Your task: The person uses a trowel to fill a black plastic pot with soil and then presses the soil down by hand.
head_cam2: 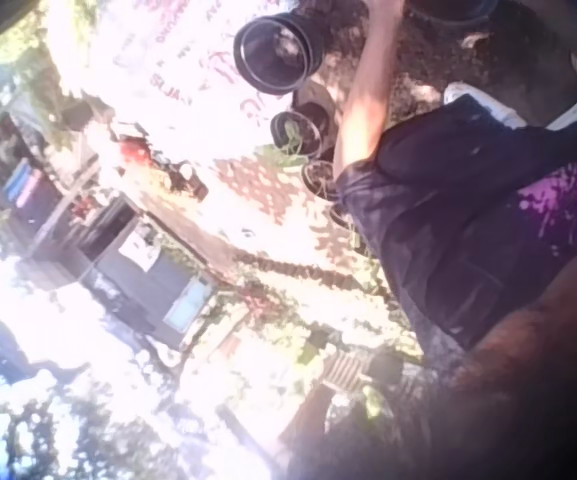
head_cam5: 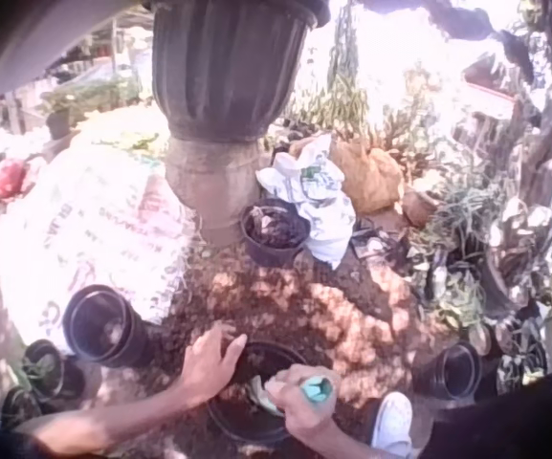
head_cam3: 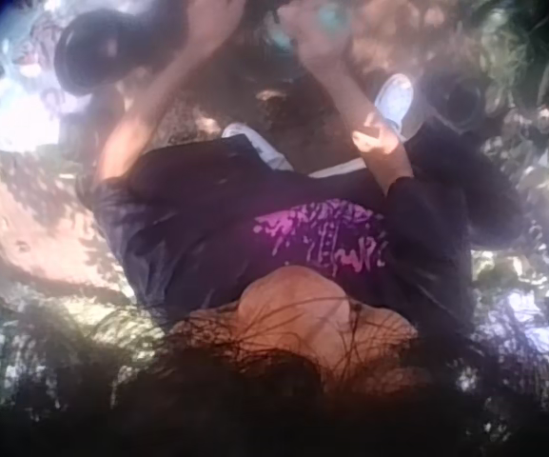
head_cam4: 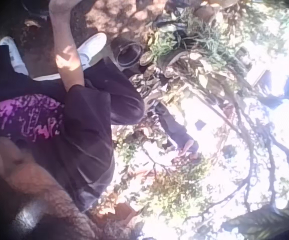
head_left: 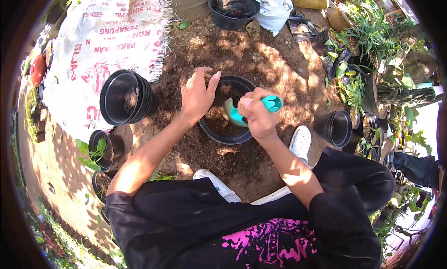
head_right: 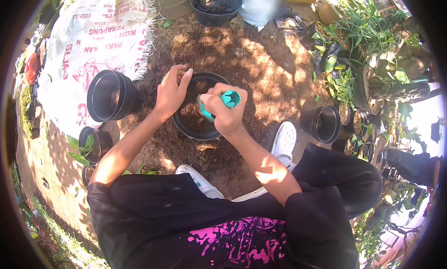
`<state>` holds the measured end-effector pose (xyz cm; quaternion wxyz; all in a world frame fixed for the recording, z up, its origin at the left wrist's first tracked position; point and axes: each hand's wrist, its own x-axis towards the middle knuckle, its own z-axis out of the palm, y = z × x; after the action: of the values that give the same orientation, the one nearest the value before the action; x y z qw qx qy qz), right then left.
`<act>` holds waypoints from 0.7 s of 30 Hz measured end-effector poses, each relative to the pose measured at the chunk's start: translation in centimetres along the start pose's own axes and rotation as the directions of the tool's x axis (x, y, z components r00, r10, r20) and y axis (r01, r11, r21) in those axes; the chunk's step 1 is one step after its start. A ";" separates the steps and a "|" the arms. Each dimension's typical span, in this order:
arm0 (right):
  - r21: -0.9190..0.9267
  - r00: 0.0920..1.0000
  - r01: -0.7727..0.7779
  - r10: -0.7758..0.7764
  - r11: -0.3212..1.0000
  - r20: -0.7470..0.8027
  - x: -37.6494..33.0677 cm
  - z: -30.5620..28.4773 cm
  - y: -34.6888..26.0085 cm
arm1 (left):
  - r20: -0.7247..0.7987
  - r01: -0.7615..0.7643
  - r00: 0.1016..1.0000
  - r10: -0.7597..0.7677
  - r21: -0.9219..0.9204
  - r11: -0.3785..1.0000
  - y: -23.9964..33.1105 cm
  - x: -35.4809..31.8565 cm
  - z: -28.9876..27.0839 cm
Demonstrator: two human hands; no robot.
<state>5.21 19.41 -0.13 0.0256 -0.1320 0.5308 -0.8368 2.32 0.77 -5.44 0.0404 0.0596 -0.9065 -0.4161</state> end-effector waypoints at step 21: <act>-0.098 1.000 0.008 -0.006 0.995 0.020 0.4 -0.8 0.8 | 0.110 0.109 0.989 -0.099 -0.093 0.990 0.8 -0.1 -0.5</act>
<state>4.58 19.72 -1.13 0.0214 -0.1429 0.5706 -0.8084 2.46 0.92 -4.55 -0.0263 0.0826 -0.8813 -0.4646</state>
